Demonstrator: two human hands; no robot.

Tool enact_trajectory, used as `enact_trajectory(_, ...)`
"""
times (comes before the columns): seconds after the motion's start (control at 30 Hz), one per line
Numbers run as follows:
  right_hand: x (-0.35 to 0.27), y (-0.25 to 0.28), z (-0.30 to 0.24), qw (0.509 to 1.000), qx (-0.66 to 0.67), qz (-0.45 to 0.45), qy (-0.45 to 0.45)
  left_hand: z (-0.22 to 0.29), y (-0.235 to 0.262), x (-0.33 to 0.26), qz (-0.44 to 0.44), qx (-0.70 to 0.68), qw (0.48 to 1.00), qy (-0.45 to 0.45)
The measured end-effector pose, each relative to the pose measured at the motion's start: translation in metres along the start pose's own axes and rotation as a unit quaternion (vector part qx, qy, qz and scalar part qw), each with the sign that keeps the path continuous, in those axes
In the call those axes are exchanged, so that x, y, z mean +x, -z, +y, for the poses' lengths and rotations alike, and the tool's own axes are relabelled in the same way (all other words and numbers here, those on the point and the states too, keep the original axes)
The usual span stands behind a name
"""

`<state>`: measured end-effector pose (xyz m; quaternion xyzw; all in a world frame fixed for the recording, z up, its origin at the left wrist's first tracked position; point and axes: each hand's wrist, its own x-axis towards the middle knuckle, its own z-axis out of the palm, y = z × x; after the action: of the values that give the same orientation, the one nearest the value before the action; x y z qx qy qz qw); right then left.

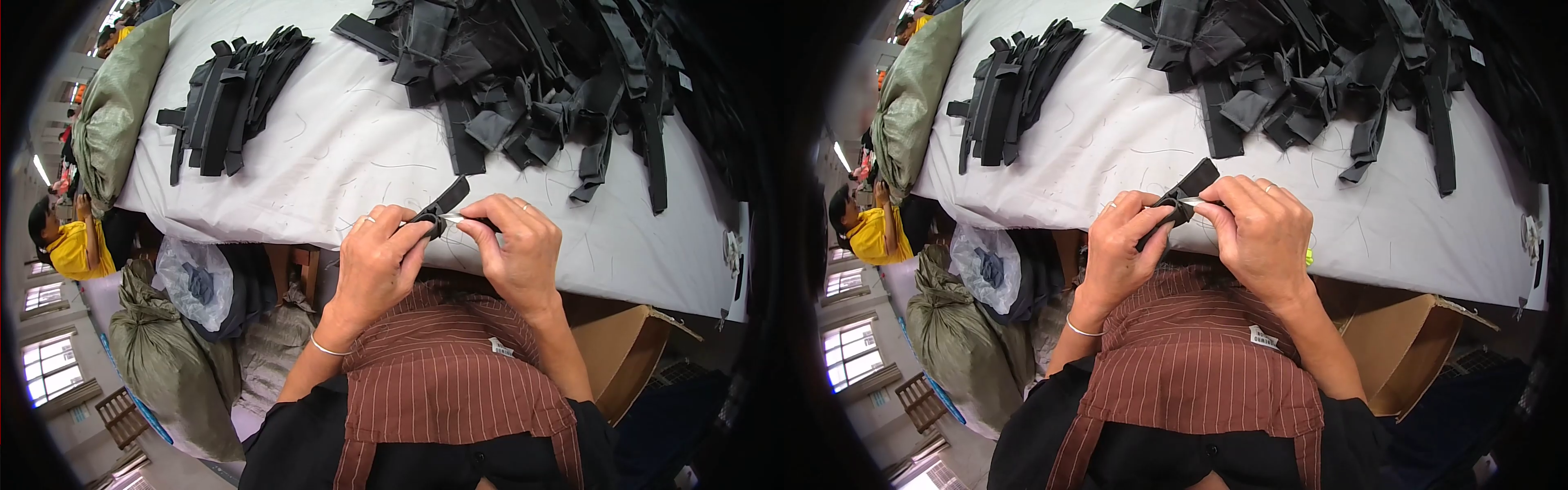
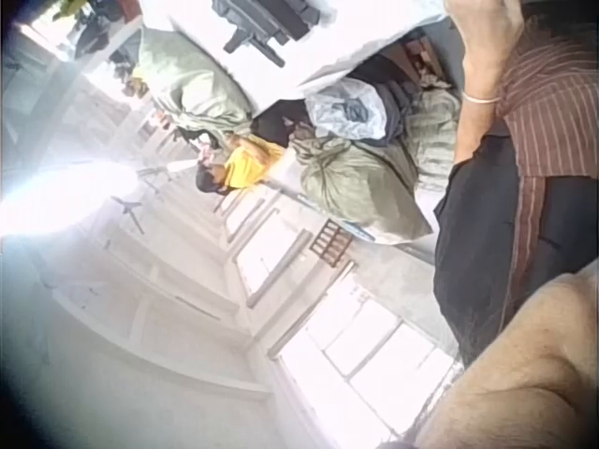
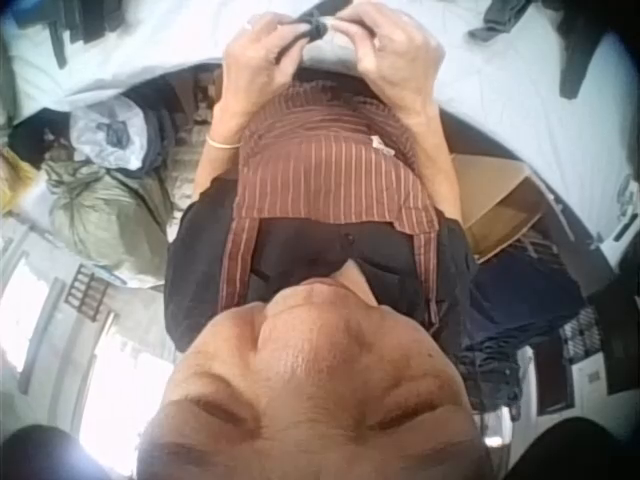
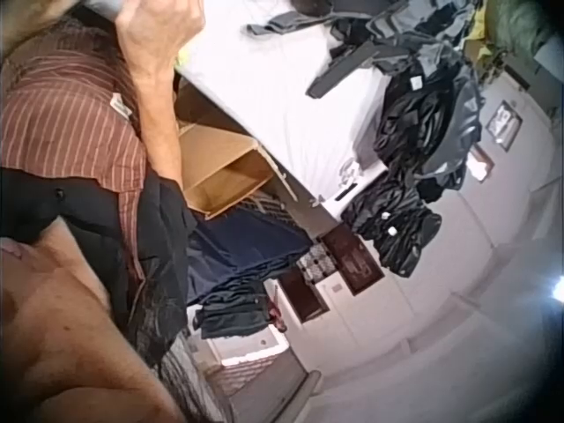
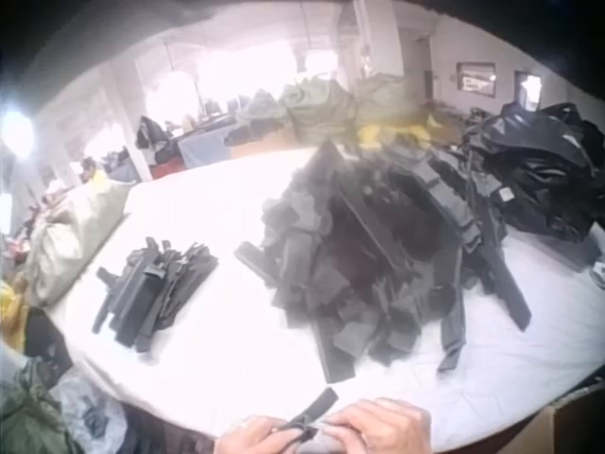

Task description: Trimming or cleaning black fabric straps using a small hand tool at a workstation.

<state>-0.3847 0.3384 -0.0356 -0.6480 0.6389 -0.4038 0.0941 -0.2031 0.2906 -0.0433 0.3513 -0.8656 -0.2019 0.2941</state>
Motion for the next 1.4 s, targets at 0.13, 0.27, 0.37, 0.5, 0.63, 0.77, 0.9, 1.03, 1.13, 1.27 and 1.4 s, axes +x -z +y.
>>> enact_trajectory(0.13, 0.001, -0.002, -0.004, 0.996, 0.072, 0.021, -0.041, -0.001, 0.001, 0.001, 0.005, 0.0, 1.0, -0.007)
enact_trajectory(0.27, 0.0, -0.004, -0.001, 0.997, 0.069, 0.014, -0.017, 0.001, 0.002, 0.003, 0.021, -0.033, 0.999, -0.015)
enact_trajectory(0.37, 0.0, 0.004, 0.0, 0.96, 0.237, 0.052, -0.138, 0.001, 0.003, 0.004, 0.047, -0.074, 0.996, -0.014)
enact_trajectory(0.5, 0.01, 0.002, -0.005, 0.933, 0.292, 0.143, -0.153, 0.003, 0.004, 0.006, 0.06, -0.1, 0.993, -0.028)
enact_trajectory(0.63, 0.004, 0.012, -0.003, 0.971, 0.228, 0.055, -0.057, 0.007, 0.006, 0.012, 0.109, -0.041, 0.989, -0.089)
enact_trajectory(0.77, -0.002, 0.007, -0.009, 0.978, 0.187, 0.068, 0.061, -0.007, -0.01, -0.001, 0.129, -0.209, 0.968, 0.052)
enact_trajectory(0.9, -0.019, -0.011, 0.001, 0.989, 0.13, 0.026, 0.07, -0.003, -0.025, -0.006, 0.085, -0.533, 0.811, 0.224)
enact_trajectory(1.03, -0.028, -0.017, 0.004, 0.991, 0.053, 0.026, 0.124, -0.007, -0.03, -0.008, 0.045, -0.554, 0.796, 0.242)
enact_trajectory(1.13, -0.031, -0.016, 0.003, 0.988, 0.105, -0.031, 0.112, -0.014, -0.034, -0.01, 0.021, -0.543, 0.807, 0.231)
enact_trajectory(1.27, -0.026, -0.007, 0.006, 0.976, 0.204, -0.035, -0.064, -0.019, -0.034, -0.014, 0.046, -0.544, 0.804, 0.238)
enact_trajectory(1.4, -0.025, -0.009, 0.019, 0.96, 0.235, 0.03, -0.146, -0.022, -0.034, -0.015, 0.088, -0.56, 0.784, 0.254)
